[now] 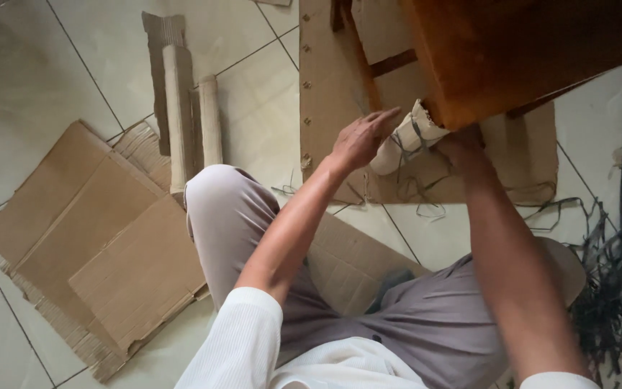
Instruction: Wrap the legs of a wooden chair with cardboard and string for protection.
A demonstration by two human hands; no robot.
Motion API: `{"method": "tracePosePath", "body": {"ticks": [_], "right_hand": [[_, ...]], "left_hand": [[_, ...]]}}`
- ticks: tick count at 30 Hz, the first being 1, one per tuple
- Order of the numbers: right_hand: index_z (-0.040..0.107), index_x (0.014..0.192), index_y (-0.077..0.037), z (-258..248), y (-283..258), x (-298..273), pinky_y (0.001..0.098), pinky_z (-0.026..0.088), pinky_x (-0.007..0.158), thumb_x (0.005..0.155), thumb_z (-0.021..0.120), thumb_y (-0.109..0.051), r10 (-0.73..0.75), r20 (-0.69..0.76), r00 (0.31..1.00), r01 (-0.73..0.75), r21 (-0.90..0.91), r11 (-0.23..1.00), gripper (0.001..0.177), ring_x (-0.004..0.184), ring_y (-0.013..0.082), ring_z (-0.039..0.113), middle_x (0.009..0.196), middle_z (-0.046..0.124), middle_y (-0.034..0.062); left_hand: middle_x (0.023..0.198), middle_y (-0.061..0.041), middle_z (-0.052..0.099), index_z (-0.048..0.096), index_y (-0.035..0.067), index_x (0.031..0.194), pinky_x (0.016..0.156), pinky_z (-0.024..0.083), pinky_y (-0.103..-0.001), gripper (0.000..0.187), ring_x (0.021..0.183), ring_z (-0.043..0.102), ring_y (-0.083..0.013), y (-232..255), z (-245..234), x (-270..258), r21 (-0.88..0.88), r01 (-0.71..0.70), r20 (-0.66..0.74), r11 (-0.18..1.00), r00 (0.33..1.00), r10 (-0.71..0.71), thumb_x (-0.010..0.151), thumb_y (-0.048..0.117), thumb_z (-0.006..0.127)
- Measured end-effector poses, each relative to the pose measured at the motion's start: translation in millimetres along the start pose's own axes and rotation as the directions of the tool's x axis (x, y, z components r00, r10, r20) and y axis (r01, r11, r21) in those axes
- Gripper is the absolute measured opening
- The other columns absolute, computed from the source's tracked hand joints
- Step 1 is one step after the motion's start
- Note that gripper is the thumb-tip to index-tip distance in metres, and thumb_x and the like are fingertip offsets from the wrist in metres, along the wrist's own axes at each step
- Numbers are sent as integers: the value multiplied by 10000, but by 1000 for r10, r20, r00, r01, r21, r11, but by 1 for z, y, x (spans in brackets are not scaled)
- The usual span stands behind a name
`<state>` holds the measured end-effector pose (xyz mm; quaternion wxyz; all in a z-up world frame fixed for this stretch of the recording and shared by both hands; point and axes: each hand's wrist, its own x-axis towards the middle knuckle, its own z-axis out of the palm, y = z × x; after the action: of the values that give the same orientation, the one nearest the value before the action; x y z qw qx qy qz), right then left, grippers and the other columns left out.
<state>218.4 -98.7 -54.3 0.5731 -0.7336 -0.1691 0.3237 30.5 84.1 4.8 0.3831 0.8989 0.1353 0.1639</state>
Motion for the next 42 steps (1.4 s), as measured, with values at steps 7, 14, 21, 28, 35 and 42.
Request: {"method": "tracePosePath", "body": {"ticks": [7, 14, 21, 28, 35, 42], "right_hand": [[736, 1143, -65, -5, 8, -8, 317, 473, 735, 1018, 675, -320, 37, -31, 999, -41, -153, 987, 290, 849, 122, 569, 972, 663, 35], [747, 1109, -36, -6, 11, -27, 356, 452, 737, 1040, 671, -322, 59, -63, 996, -77, -342, 936, 304, 818, 148, 530, 906, 646, 61], [694, 989, -56, 6, 37, -60, 287, 436, 644, 928, 739, -242, 125, -145, 982, -126, 0, 992, 201, 728, 90, 512, 806, 602, -31], [673, 941, -30, 28, 36, -108, 293, 388, 564, 873, 722, -97, 110, -216, 970, -40, 303, 952, 108, 665, 104, 567, 791, 640, -3], [698, 889, -41, 63, 11, -146, 260, 423, 528, 949, 720, -174, 94, -427, 900, -48, 116, 992, 148, 624, 86, 566, 785, 698, 12], [694, 963, -29, 113, -12, -177, 273, 529, 564, 1026, 673, -240, -99, -494, 864, 51, -110, 993, 222, 597, 88, 658, 782, 729, 15]], "left_hand": [[1065, -111, 781, 760, 134, 1055, 870, 559, -446, 179, 1029, 724, -324, -24, 15, -21, 11, 181, -23, 983, 983, -181, 979, 274, 678], [837, -28, 805, 767, 128, 998, 722, 579, -342, 235, 787, 786, -191, 1, 20, -45, -279, 449, -11, 849, 882, -470, 948, 324, 647], [878, -30, 822, 793, 116, 971, 752, 589, -303, 276, 829, 788, -136, -6, 50, -69, -502, 502, -8, 704, 811, -584, 909, 369, 703], [765, -7, 759, 803, 95, 991, 635, 529, -291, 296, 667, 667, -80, 4, 58, -87, -544, 576, 24, 610, 738, -674, 894, 372, 762], [713, 28, 654, 757, 20, 981, 507, 412, -260, 220, 579, 527, -59, -8, 84, -95, -800, 435, 82, 412, 761, -643, 905, 227, 760], [748, 7, 664, 713, 20, 951, 534, 449, -252, 209, 611, 565, -72, -21, 98, -95, -901, 396, 215, 180, 766, -606, 914, 211, 789]]}}
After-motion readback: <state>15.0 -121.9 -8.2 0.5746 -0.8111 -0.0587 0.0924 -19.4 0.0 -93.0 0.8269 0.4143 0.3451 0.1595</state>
